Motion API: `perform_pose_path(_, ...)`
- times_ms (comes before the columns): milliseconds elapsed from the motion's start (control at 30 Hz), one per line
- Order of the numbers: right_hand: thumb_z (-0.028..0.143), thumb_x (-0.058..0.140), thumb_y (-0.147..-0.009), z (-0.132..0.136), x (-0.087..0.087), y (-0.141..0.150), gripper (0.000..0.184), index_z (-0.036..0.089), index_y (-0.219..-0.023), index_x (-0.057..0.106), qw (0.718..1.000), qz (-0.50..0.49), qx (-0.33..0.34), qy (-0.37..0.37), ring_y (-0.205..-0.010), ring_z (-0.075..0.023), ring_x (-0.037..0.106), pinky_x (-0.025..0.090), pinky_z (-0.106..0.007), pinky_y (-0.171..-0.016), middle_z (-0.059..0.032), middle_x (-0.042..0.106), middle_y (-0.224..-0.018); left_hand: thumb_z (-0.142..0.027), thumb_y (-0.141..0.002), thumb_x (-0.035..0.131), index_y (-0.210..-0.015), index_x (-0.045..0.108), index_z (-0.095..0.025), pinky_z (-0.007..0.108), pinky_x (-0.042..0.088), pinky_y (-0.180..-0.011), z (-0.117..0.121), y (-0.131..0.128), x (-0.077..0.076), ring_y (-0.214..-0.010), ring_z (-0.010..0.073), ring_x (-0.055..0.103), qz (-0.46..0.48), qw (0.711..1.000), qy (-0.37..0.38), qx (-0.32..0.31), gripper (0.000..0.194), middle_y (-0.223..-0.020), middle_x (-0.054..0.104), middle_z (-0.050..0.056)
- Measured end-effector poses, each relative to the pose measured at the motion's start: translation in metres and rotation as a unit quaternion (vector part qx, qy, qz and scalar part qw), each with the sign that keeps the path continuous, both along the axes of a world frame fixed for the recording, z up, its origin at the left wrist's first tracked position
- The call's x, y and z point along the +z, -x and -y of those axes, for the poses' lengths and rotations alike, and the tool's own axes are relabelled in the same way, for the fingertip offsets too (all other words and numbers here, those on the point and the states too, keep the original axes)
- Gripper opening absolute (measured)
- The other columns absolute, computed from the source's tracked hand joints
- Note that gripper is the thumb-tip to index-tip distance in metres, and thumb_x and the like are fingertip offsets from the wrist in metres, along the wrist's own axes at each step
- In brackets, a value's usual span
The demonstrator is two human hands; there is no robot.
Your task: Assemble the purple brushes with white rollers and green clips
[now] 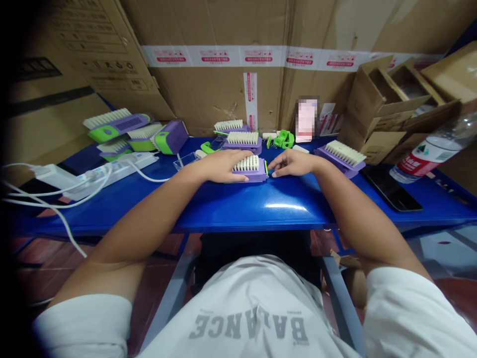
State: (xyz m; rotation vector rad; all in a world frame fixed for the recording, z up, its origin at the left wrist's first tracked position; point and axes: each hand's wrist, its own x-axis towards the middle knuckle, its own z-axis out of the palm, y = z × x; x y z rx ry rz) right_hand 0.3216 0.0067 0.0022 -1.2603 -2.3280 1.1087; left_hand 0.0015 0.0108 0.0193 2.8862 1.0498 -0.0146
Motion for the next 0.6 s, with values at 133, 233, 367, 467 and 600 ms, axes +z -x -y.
perform_pose_path(133,0.06,0.097,-0.076,0.002,0.0019,0.0018,0.048,0.023,-0.106,0.098,1.0,0.0,0.008,-0.008,-0.074,-0.0173,0.074,0.061,-0.034,-0.079,-0.001,0.087,-0.082,-0.061,-0.104,0.071,-0.183,0.039,-0.023,0.048,0.047,-0.138,0.0004,0.0001,0.0004,-0.167,0.0374,0.058,0.0,1.0,0.001,-0.001,0.093,-0.186,0.054,0.017)
perform_pose_path(233,0.059,0.098,-0.076,0.0017,0.0015,0.0017,0.051,0.024,-0.113,0.098,1.0,-0.005,0.009,-0.009,-0.075,-0.0179,0.075,0.061,-0.033,-0.078,-0.0009,0.087,-0.084,-0.061,-0.104,0.071,-0.183,0.038,-0.023,0.049,0.047,-0.139,-0.0001,0.0002,-0.0003,-0.168,0.0378,0.057,0.002,1.0,-0.001,-0.001,0.094,-0.186,0.053,0.017)
perform_pose_path(367,0.058,0.098,-0.077,-0.0007,-0.0007,0.0001,0.055,0.025,-0.121,0.096,1.0,-0.008,0.016,-0.005,-0.075,-0.0173,0.076,0.062,-0.032,-0.077,-0.0003,0.088,-0.088,-0.061,-0.104,0.071,-0.183,0.038,-0.023,0.05,0.046,-0.139,-0.0005,0.0004,-0.0009,-0.169,0.0378,0.056,0.002,1.0,0.0,-0.001,0.094,-0.187,0.052,0.017)
perform_pose_path(467,0.058,0.098,-0.078,-0.002,-0.0022,-0.0005,0.055,0.024,-0.121,0.095,1.0,-0.009,0.013,-0.007,-0.076,-0.0176,0.076,0.062,-0.033,-0.078,-0.0002,0.088,-0.088,-0.061,-0.104,0.071,-0.182,0.039,-0.023,0.05,0.047,-0.138,-0.0003,0.0006,-0.0007,-0.168,0.0375,0.057,0.005,1.0,0.001,-0.003,0.093,-0.187,0.052,0.016)
perform_pose_path(600,0.059,0.099,-0.076,-0.0019,-0.0043,0.0016,0.054,0.022,-0.115,0.093,1.0,-0.015,-0.007,-0.017,-0.082,-0.0198,0.078,0.064,-0.036,-0.085,-0.0024,0.088,-0.09,-0.061,-0.104,0.071,-0.182,0.04,-0.023,0.05,0.047,-0.139,0.0003,0.0006,-0.0005,-0.168,0.0381,0.057,0.007,1.0,0.0,-0.001,0.092,-0.186,0.054,0.016)
